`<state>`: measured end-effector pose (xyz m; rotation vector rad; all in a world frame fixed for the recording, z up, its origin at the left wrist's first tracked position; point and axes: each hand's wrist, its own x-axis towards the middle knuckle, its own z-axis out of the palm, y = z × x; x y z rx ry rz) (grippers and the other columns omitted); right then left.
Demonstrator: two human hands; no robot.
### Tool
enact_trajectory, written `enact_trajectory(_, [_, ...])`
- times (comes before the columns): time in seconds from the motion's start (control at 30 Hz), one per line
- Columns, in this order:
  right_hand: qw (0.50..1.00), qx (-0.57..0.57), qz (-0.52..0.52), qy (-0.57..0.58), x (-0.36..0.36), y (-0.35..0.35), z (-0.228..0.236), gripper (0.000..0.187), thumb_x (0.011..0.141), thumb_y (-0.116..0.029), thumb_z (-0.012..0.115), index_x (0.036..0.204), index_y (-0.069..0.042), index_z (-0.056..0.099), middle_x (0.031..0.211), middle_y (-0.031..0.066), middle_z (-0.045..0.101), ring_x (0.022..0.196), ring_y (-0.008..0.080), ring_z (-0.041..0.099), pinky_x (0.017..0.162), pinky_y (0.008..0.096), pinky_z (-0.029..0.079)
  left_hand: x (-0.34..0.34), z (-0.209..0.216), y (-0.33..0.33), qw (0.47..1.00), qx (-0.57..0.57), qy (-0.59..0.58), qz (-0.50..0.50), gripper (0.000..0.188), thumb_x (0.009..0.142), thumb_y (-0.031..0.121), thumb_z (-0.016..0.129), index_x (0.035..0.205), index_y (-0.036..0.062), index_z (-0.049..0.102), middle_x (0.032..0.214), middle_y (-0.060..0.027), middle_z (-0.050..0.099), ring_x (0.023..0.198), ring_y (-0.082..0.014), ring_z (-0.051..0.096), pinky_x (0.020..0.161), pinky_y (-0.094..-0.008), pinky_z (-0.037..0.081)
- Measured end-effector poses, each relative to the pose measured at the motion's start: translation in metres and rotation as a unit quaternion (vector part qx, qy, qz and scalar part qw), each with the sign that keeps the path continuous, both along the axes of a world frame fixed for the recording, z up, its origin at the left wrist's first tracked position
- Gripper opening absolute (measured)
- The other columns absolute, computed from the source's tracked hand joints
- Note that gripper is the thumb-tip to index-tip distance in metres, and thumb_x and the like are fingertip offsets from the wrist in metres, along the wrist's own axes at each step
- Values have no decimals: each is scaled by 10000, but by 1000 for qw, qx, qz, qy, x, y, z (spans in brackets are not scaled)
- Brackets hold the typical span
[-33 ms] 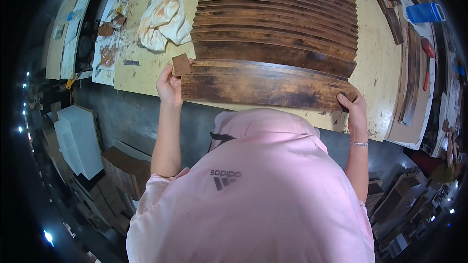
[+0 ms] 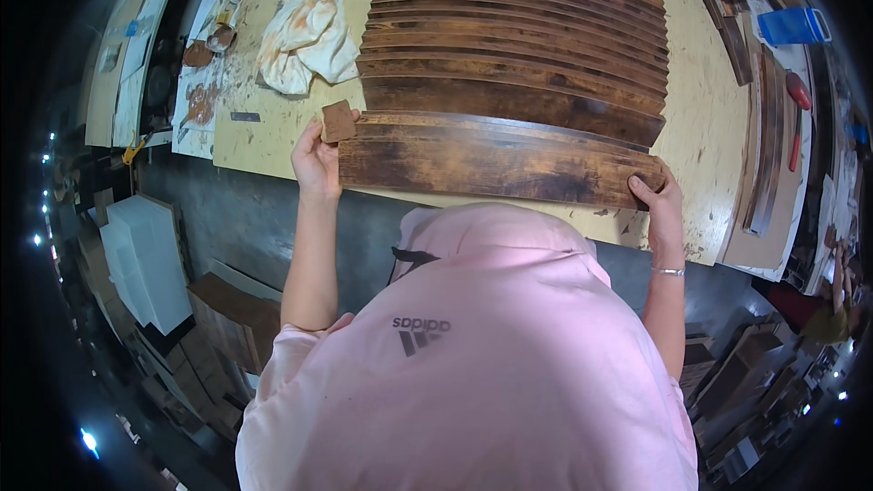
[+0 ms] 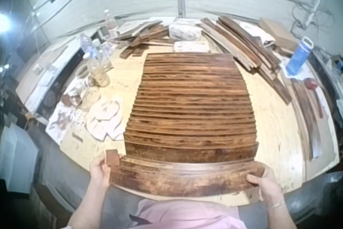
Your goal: The person wipes a slatted wood panel with a cloth and applies a substance using a sponge, then flips several wood slats and rubs them with the sponge.
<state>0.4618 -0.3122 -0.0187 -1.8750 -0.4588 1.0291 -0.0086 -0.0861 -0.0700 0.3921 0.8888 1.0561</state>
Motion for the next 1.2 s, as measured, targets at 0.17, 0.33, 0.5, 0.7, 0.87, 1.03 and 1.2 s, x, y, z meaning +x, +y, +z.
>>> enact_trajectory(0.17, [902,5,160,-401,-37,7,20,995,663,-210,898,1513,-25,417,1570,267,333,1447,411,345,1209,472,286,10,5,-2,991,86,70,74,383,984,130,468,1323,-40,524,1260,-189,647,1192,-300,631,1060,-435,480])
enact_trajectory(0.33, [798,-2,393,-457,-80,36,41,1019,588,-228,926,1479,-61,461,1561,204,385,1436,368,385,1213,497,280,8,3,-3,985,102,88,107,368,978,112,478,1309,-37,537,1241,-156,649,1191,-263,622,1050,-404,482])
enact_trajectory(0.5, [768,-9,433,-473,-82,55,28,903,593,-181,879,1413,-63,520,1441,181,539,1363,348,486,1202,484,307,2,-5,1,985,95,101,102,339,971,95,515,1279,-39,563,1218,-137,654,1133,-231,635,1008,-372,497])
enact_trajectory(0.7, [757,32,425,-495,-79,49,10,793,595,-110,811,1351,-53,576,1411,164,580,1332,329,526,1177,476,352,16,22,-1,956,154,242,68,319,957,37,575,1260,-59,609,1144,-121,678,1035,-177,649,942,-315,514])
enact_trajectory(0.87, [772,66,402,-487,-81,47,12,831,580,-101,826,1370,-56,571,1474,151,543,1377,319,499,1189,481,347,29,46,-2,864,281,414,-53,336,903,-13,665,1237,-46,658,1126,-101,695,1021,-158,656,920,-309,522])
enact_trajectory(1.03, [776,86,412,-470,-76,44,12,846,559,-79,838,1364,-47,578,1494,133,536,1401,304,486,1200,476,347,44,75,4,695,434,545,-178,383,826,-29,700,1207,4,689,1162,-113,700,1093,-222,666,977,-325,499])
enact_trajectory(1.2, [777,119,407,-465,-66,35,10,808,557,-26,825,1334,-43,606,1474,119,561,1391,303,505,1187,466,374,48,79,10,658,464,545,-233,393,799,-55,684,1188,2,693,1191,-140,693,1135,-273,656,996,-347,494])
